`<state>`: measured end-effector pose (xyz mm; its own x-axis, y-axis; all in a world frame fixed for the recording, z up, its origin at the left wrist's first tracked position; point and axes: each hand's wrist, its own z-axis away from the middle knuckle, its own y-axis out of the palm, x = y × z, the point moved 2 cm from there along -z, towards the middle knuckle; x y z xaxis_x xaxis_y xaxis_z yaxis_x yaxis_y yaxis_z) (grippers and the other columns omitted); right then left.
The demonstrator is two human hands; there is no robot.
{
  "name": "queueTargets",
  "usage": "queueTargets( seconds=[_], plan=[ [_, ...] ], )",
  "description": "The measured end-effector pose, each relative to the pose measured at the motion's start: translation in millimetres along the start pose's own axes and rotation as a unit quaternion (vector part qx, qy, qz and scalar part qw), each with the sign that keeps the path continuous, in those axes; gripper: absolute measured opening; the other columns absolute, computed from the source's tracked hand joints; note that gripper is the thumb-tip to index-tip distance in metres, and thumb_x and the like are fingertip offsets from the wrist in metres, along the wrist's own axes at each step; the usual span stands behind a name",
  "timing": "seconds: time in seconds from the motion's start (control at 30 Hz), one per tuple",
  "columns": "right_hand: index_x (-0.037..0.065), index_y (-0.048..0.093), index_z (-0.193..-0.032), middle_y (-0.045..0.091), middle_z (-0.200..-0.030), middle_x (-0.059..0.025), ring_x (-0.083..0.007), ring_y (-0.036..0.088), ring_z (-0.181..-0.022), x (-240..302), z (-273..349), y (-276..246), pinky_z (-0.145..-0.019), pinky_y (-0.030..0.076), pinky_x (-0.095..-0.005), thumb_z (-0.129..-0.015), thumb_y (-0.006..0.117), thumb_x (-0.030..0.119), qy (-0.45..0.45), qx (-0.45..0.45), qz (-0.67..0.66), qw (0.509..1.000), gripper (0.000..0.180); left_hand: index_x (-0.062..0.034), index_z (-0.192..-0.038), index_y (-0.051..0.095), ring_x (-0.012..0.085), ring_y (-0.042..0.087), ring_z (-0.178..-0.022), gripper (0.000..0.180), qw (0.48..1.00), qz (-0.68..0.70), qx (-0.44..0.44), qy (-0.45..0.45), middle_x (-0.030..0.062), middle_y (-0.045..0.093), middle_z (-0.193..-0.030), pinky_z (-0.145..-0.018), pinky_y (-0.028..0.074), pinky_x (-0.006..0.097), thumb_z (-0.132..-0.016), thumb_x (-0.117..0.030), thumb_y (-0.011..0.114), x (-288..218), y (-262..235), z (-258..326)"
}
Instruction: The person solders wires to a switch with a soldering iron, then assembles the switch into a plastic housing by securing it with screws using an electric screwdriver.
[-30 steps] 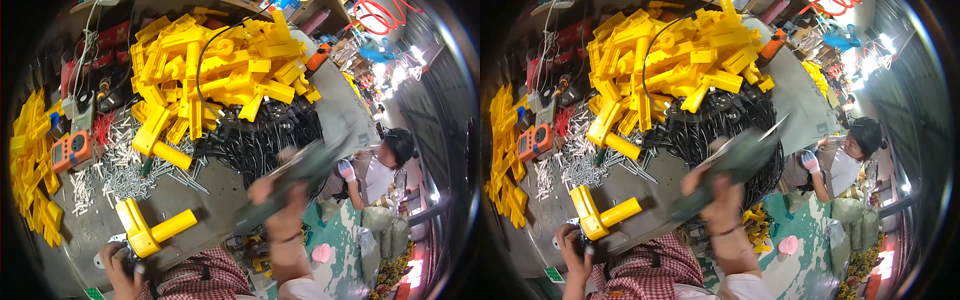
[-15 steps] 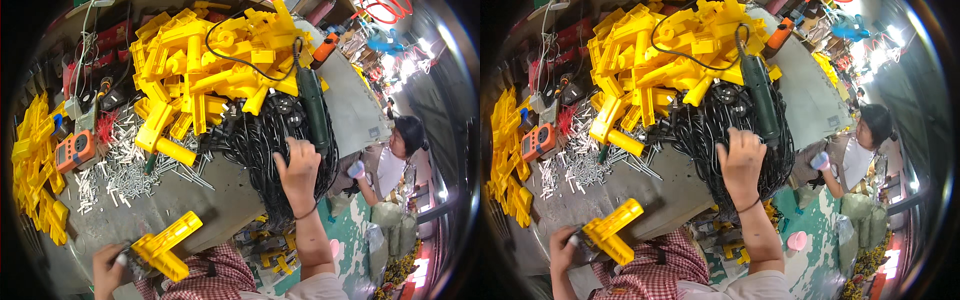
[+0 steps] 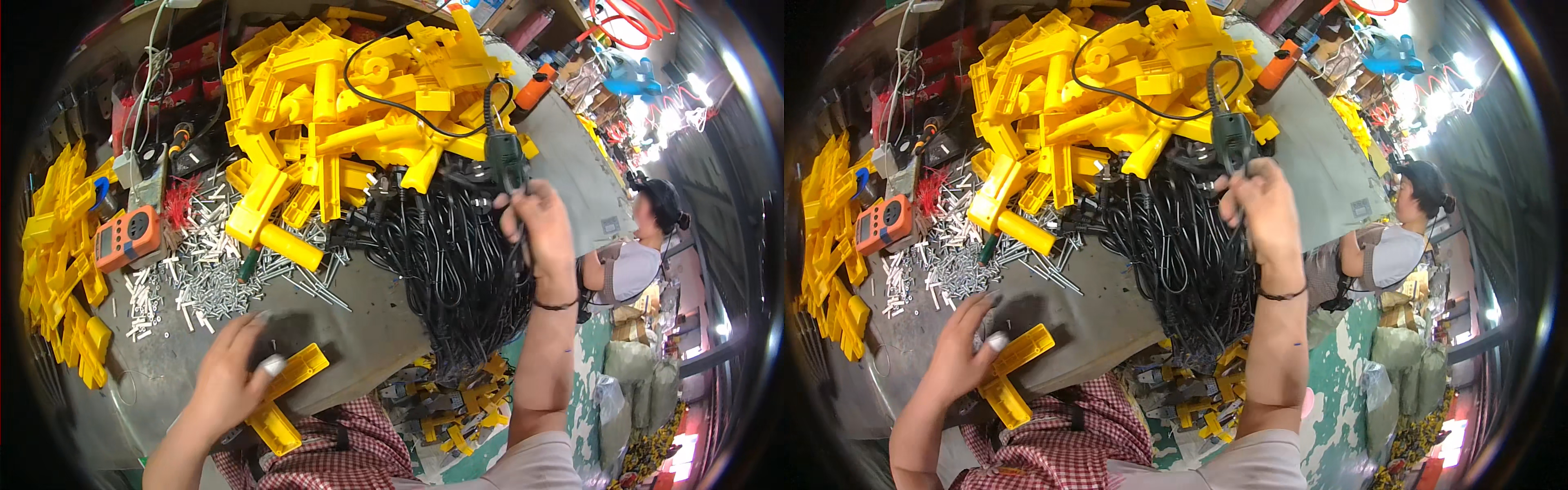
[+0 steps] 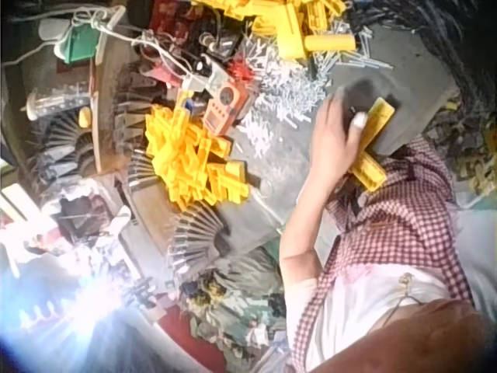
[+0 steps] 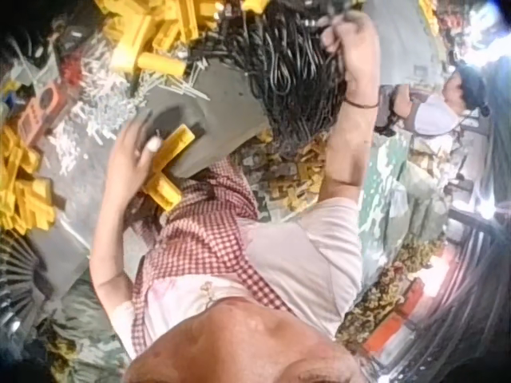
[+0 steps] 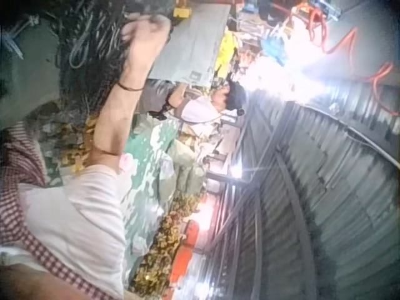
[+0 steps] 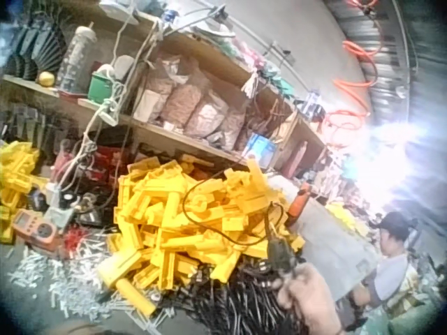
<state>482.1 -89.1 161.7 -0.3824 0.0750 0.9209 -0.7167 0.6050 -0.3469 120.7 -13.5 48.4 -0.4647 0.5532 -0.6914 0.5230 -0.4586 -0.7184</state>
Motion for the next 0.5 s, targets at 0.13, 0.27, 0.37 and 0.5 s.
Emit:
queueTargets(
  seconds=[0.13, 0.27, 0.37, 0.5],
  plan=[
    [-0.006, 0.046, -0.098, 0.059, -0.080, -0.0121, -0.0095, 0.049, -0.054, 24, 1, 35, -0.047, 0.039, -0.0202, -0.086, 0.049, 0.003, -0.087, -0.011, -0.087, 0.992, 0.016, 0.0025, -0.122, 0.043, 0.0352, 0.053, -0.105, 0.050, 0.972, 0.147, 0.070, 0.167, 0.0199, 0.048, -0.122, -0.091, 0.044, 0.039, -0.080, -0.017, 0.062, -67, 18, -26],
    [-0.006, 0.046, -0.102, 0.055, -0.077, -0.0085, -0.0076, 0.042, -0.054, 62, 6, 23, -0.047, 0.034, -0.0196, -0.087, 0.047, 0.006, -0.234, -0.020, -0.090, 0.968, 0.019, 0.0038, -0.131, 0.030, 0.0336, 0.048, -0.113, 0.062, 0.935, 0.305, 0.141, 0.114, 0.0244, 0.042, -0.127, -0.095, 0.040, 0.038, -0.082, -0.018, 0.060, -97, 61, -65],
    [-0.004, 0.045, -0.109, 0.049, -0.067, -0.0043, -0.0064, 0.038, -0.050, 72, 21, 82, -0.045, 0.029, -0.0185, -0.089, 0.046, 0.010, -0.086, 0.094, -0.233, 0.964, 0.024, 0.0045, -0.135, 0.021, 0.0333, 0.044, -0.117, 0.068, 0.909, 0.366, 0.115, 0.162, 0.0268, 0.038, -0.129, -0.099, 0.036, 0.036, -0.082, -0.015, 0.059, -110, 75, -73],
    [-0.001, 0.045, -0.117, 0.048, -0.070, -0.0026, -0.0045, 0.036, -0.050, 110, 49, 63, -0.044, 0.027, -0.0163, -0.090, 0.045, 0.011, -0.160, 0.087, -0.291, 0.939, 0.030, 0.0034, -0.138, 0.014, 0.0345, 0.043, -0.118, 0.070, 0.811, 0.529, 0.189, 0.163, 0.0252, 0.037, -0.130, -0.099, 0.034, 0.035, -0.081, -0.002, 0.054, -145, 65, -30]
  ],
)
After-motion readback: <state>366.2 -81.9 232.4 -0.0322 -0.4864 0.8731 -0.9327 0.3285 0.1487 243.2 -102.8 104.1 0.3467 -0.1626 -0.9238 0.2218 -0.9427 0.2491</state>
